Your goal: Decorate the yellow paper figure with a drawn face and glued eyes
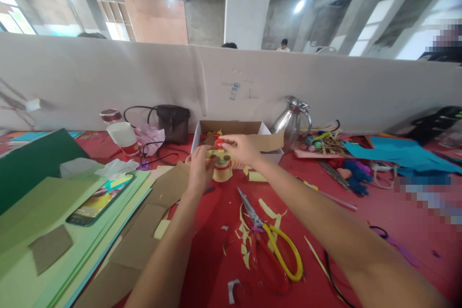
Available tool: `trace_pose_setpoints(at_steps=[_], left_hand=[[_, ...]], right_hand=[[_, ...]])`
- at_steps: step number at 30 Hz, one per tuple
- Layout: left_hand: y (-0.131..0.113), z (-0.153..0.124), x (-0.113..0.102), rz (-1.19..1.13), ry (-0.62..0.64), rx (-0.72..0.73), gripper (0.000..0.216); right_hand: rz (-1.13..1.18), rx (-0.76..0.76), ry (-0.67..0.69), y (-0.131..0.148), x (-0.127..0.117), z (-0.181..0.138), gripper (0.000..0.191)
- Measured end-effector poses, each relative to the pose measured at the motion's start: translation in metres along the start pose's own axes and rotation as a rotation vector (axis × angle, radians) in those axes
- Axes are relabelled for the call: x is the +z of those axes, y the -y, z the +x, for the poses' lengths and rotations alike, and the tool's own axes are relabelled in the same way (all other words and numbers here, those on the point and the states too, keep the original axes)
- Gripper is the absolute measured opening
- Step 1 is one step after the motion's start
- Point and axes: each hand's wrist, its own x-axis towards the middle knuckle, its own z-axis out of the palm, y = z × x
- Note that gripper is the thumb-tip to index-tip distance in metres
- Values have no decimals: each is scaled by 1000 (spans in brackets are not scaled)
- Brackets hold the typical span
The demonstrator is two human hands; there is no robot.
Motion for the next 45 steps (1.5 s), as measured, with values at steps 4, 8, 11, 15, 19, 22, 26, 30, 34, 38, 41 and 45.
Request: trace_pose_setpoints(at_steps=[4, 8, 11, 15, 19, 22, 26, 30, 34, 38, 41, 45], left_hand=[[1, 0, 0, -21, -27, 19, 26], [0, -1, 0, -16, -34, 7, 28], [-1, -2, -1, -6, -31, 4, 29], [-3, -1, -2, -2, -42, 13, 30], [-5, -1, -4, -8, -45, 2, 27], [-7, -1, -4, -9, -47, 1, 28], [-7, -1, -5, -13, -49, 13, 30], [-7, -1, -6, -13, -54, 12, 29], [-7, 0, -6, -15, -54, 13, 27], [-7, 0, -7, -26, -58, 25, 26], [-7, 1, -7, -42, -67, 28, 26], [-8, 1, -8, -40, -69, 14, 26]], right_hand=[[-12, 4, -24, 9, -5, 1, 30], [-10, -25, -26, 14, -8, 0, 31], [-5, -29, -31, 16, -9, -1, 31], [-16, -27, -42, 17, -10, -3, 30], [-41, -55, -49, 18, -10, -5, 29], [-44, -68, -56, 16, -9, -4, 28], [-42, -62, -58, 14, -10, -4, 28], [-42, -73, -56, 14, -11, -6, 29], [-42, -77, -42, 15, -11, -11, 28], [-42, -72, -36, 18, -12, -13, 27], [-43, -58, -42, 20, -14, -14, 28], [-50, -57, -114, 14, -16, -23, 29]])
